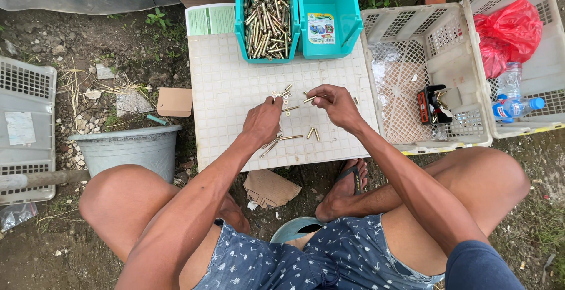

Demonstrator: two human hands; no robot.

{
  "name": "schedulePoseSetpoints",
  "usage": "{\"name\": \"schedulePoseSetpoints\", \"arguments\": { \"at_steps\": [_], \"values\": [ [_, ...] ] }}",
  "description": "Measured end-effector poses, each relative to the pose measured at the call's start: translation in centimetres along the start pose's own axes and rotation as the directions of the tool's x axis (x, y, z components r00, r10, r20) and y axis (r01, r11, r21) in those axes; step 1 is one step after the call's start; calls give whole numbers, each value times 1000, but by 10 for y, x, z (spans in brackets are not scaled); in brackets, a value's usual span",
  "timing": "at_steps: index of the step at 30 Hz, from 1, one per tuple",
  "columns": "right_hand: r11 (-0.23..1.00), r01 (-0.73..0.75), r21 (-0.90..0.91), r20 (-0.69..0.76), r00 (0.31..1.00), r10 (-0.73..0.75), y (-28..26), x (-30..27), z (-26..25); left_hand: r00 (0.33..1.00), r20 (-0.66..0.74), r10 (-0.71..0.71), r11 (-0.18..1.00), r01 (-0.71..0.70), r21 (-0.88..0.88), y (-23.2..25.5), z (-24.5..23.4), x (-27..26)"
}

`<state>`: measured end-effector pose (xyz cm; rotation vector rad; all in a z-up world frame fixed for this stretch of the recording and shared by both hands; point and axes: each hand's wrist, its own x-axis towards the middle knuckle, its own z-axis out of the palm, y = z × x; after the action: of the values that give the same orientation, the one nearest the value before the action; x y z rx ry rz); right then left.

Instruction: The person sits cross-legged on the ground and assembles small metal components by hand. They pick up cylindrical metal tubes and small rings from a tiled surface, insert the rings into the tubes, and place the assembled pieces into a teal plastic container.

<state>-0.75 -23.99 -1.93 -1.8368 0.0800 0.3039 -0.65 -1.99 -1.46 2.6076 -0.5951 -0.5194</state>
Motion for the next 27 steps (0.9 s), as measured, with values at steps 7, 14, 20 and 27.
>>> {"name": "schedulePoseSetpoints", "arguments": {
  "at_steps": [7, 14, 20, 27],
  "values": [
    [981, 60, -183, 20, 998, -57, 2, 4, -2, 1000, -26, -2, 1000, 2, -25, 5, -7, -4],
    [966, 90, -243, -17, 995, -97, 2, 0, 3, 999, -37, -15, 997, 13, -73, 8, -9, -7],
    [993, 30, -111, 15, 999, -29, 12, 2, 11, 998, -8, -60, 918, 52, -393, -3, 11, 4],
    [987, -76, 142, 120, 991, 59, 19, 0, 19, 992, 86, -90, 667, 124, -735, 17, 6, 3]
  ]
}}
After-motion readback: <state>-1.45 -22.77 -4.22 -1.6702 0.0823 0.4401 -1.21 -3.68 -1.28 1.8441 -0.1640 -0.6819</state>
